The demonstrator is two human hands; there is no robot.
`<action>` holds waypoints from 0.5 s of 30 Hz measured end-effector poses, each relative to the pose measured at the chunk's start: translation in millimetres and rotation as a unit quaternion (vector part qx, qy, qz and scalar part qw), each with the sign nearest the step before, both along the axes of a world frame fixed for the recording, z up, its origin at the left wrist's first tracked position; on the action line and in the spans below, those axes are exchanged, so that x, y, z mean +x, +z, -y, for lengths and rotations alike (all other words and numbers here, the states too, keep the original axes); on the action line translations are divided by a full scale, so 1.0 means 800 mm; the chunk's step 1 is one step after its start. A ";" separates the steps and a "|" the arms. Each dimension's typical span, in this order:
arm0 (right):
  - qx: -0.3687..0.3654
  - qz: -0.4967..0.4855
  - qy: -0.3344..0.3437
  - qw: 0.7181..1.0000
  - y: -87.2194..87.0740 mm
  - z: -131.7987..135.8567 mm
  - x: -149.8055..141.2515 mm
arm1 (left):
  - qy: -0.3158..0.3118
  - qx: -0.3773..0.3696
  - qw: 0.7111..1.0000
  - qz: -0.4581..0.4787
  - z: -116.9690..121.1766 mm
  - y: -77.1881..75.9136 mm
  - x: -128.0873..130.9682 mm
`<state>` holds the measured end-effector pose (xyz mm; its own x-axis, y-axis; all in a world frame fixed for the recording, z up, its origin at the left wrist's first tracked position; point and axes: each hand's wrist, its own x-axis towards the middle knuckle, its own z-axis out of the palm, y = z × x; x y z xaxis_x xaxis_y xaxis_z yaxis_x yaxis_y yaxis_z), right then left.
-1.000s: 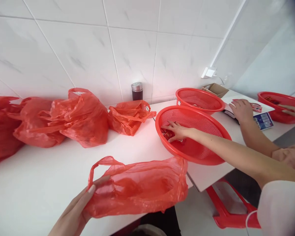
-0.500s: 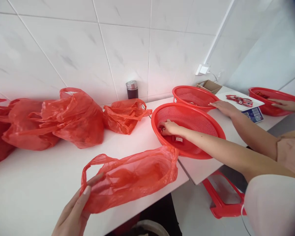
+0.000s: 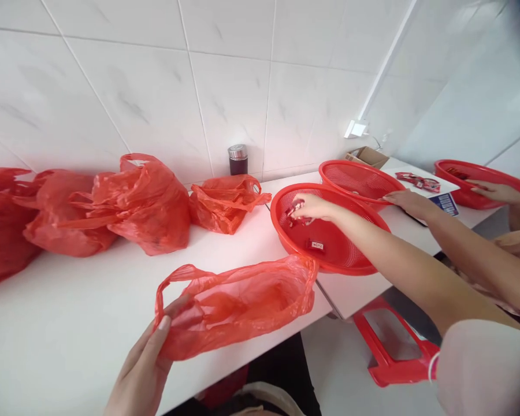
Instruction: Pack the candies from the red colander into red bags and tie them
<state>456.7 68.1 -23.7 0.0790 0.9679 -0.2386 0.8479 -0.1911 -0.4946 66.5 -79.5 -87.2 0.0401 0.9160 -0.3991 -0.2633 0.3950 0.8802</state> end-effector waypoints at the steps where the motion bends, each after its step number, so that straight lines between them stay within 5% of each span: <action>1: 0.017 -0.035 0.013 0.999 0.020 0.011 -0.007 | 0.003 0.003 1.000 0.008 -0.001 0.002 0.003; 4: 0.071 -0.186 0.090 0.976 0.066 0.048 -0.046 | 0.002 0.008 1.000 0.026 -0.005 0.011 0.018; 6: 0.056 -0.223 0.148 0.962 0.072 0.074 -0.085 | -0.004 0.006 0.999 0.034 -0.006 0.017 0.028; 11: 0.040 -0.092 0.264 0.959 0.011 0.116 -0.172 | -0.032 0.024 0.998 0.053 -0.006 0.018 0.040; 15: 0.114 -0.074 0.282 0.950 0.000 0.112 -0.162 | -0.042 0.019 0.998 0.052 -0.006 0.014 0.036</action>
